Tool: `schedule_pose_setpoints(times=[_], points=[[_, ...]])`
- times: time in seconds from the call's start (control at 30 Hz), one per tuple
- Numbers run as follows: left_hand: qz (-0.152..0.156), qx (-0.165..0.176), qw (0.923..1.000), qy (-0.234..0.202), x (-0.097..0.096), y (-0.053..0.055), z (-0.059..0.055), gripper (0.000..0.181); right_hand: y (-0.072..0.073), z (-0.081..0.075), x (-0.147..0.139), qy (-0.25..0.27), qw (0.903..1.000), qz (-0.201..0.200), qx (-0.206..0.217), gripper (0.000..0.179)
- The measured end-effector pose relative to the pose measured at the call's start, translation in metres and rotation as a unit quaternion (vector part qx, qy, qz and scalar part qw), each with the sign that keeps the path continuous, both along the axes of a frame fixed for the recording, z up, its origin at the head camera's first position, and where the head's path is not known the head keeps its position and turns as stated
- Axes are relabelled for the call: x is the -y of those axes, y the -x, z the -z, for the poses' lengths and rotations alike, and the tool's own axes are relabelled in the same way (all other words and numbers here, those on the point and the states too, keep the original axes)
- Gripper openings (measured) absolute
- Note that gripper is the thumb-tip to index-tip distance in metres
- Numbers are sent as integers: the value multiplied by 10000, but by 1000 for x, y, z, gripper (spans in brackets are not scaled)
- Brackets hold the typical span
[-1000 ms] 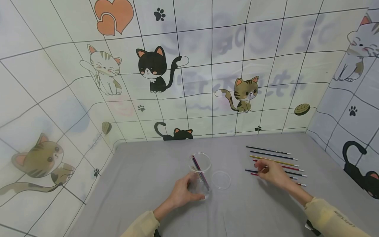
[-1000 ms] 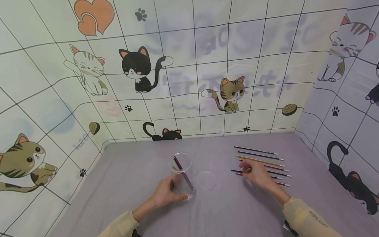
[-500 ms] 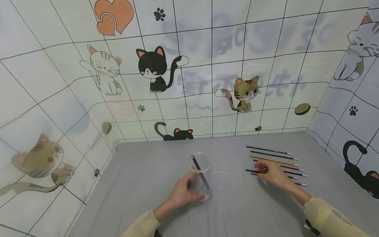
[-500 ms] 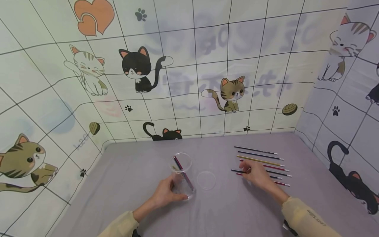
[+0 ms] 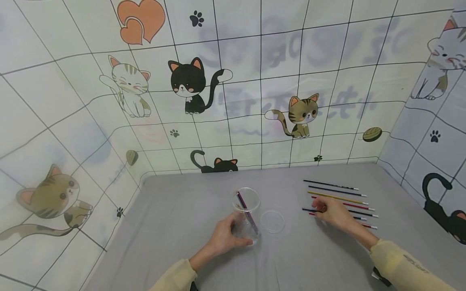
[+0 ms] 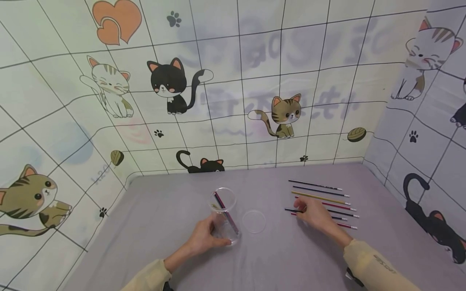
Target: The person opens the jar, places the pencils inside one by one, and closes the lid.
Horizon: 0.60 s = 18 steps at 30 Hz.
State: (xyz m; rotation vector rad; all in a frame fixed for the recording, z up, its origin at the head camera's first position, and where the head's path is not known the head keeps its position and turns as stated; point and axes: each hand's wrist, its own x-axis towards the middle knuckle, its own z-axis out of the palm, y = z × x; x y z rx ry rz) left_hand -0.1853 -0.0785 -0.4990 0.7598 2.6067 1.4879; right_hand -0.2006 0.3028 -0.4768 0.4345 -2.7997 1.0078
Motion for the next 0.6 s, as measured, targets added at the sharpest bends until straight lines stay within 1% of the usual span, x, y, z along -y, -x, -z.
schedule_pose_setpoints(times=[0.23,0.4,0.6], points=[[3,31,10000,-26,0,0,1,69,2,4,2,-2,9999,-43,111,21],[-23,128,9999,0,0,0,0,72,1,4,4,-217,9997,-75,70,23],[-15,107,9999,-9,0,0,1,72,-1,6,7,-580,9983,4,-15,21]])
